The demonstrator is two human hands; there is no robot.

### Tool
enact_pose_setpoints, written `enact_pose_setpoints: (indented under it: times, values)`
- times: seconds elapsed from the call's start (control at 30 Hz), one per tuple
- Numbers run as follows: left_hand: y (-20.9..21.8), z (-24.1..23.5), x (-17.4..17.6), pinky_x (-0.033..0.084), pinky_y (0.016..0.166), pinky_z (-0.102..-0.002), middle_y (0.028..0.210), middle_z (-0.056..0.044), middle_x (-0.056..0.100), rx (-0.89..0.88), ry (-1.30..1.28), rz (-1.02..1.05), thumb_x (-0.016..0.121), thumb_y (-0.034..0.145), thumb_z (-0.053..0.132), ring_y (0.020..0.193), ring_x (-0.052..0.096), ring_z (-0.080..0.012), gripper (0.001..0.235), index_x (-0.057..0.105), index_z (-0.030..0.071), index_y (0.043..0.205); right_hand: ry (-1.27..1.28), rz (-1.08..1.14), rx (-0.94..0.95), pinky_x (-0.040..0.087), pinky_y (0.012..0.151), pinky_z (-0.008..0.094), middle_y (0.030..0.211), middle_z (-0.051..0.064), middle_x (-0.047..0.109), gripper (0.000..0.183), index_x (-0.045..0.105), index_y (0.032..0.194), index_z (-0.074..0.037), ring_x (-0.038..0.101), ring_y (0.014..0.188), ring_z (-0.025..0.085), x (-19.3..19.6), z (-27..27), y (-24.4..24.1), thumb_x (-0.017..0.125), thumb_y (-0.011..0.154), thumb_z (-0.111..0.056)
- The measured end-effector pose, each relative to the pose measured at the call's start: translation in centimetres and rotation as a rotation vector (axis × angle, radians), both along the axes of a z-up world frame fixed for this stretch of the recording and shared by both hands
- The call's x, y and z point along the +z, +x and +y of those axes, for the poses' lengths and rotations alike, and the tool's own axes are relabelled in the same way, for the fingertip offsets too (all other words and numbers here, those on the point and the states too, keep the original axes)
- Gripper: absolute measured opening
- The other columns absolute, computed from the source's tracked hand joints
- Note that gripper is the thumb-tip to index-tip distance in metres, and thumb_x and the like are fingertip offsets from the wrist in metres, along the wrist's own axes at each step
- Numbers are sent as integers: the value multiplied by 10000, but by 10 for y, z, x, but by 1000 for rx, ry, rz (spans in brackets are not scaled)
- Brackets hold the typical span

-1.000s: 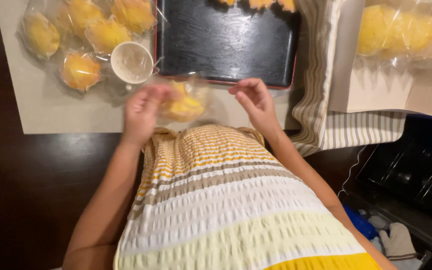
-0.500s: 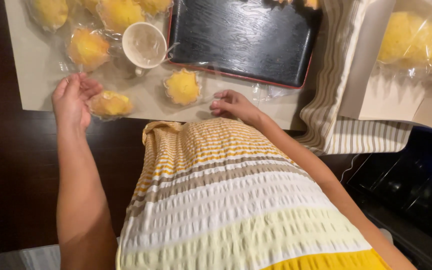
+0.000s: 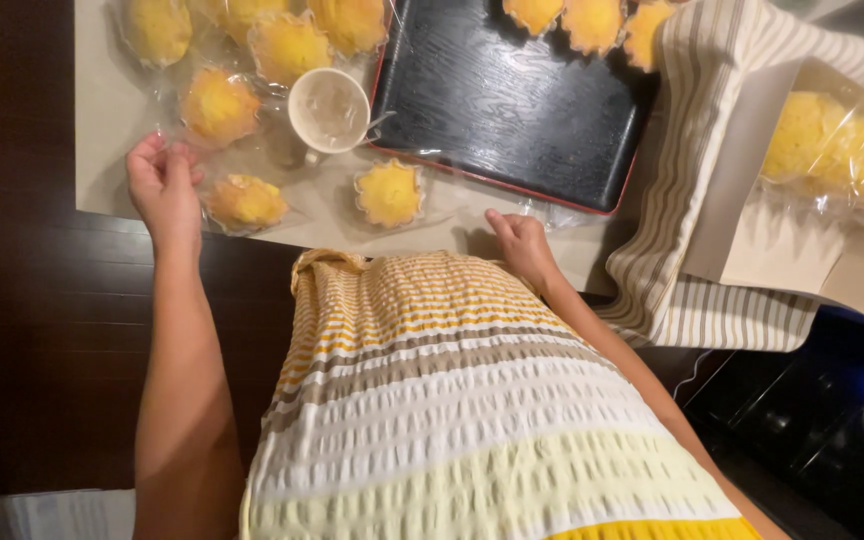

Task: The person individually wraps baked goods in plastic film by hand and seals the film by pressing the edges together.

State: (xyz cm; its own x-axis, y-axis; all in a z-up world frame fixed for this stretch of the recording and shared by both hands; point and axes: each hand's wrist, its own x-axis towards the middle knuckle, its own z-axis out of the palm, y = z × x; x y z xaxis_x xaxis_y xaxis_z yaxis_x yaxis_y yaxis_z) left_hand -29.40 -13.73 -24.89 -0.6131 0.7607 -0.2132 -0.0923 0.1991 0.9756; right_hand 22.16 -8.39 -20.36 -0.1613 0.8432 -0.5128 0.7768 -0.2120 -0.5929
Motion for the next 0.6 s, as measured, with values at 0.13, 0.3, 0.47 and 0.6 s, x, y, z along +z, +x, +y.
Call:
enact_pose_setpoints:
  times: [0.13, 0.3, 0.47, 0.6]
  values:
    - [4, -1, -3, 571, 861, -268, 1168, -42, 627, 8, -32, 50, 623, 1135, 177, 1037, 633, -109, 327, 498, 31, 1400, 145, 38, -69, 480, 715, 393, 834, 221, 602, 407, 629, 951, 54, 542, 768, 173, -14, -2, 14, 566, 1127, -308]
    - [20, 2, 43, 601, 832, -266, 1251, -11, 584, 45, -96, 17, 581, 1129, 254, 1096, 649, -105, 382, 454, 53, 1428, 401, 244, 90, 527, 792, 348, 1062, 195, 621, 336, 536, 1273, 29, 609, 910, 218, 0, 11, 12, 643, 970, -68]
    - [7, -19, -11, 550, 871, -276, 1152, -68, 637, -108, -74, 266, 707, 1114, 227, 1011, 619, -126, 453, 462, -4, 1417, -373, 591, -158, 564, 814, 297, 1064, 108, 685, 372, 452, 1340, -14, 681, 902, 157, 9, 5, -1, 606, 1026, -139]
    - [3, -17, -11, 543, 831, -265, 1009, -40, 673, -197, -71, 42, 625, 1084, 181, 898, 644, -105, 246, 546, 9, 1241, -453, 657, -262, 588, 815, 302, 1044, 101, 690, 389, 490, 1353, -33, 684, 884, 151, 6, -11, -33, 611, 1006, -163]
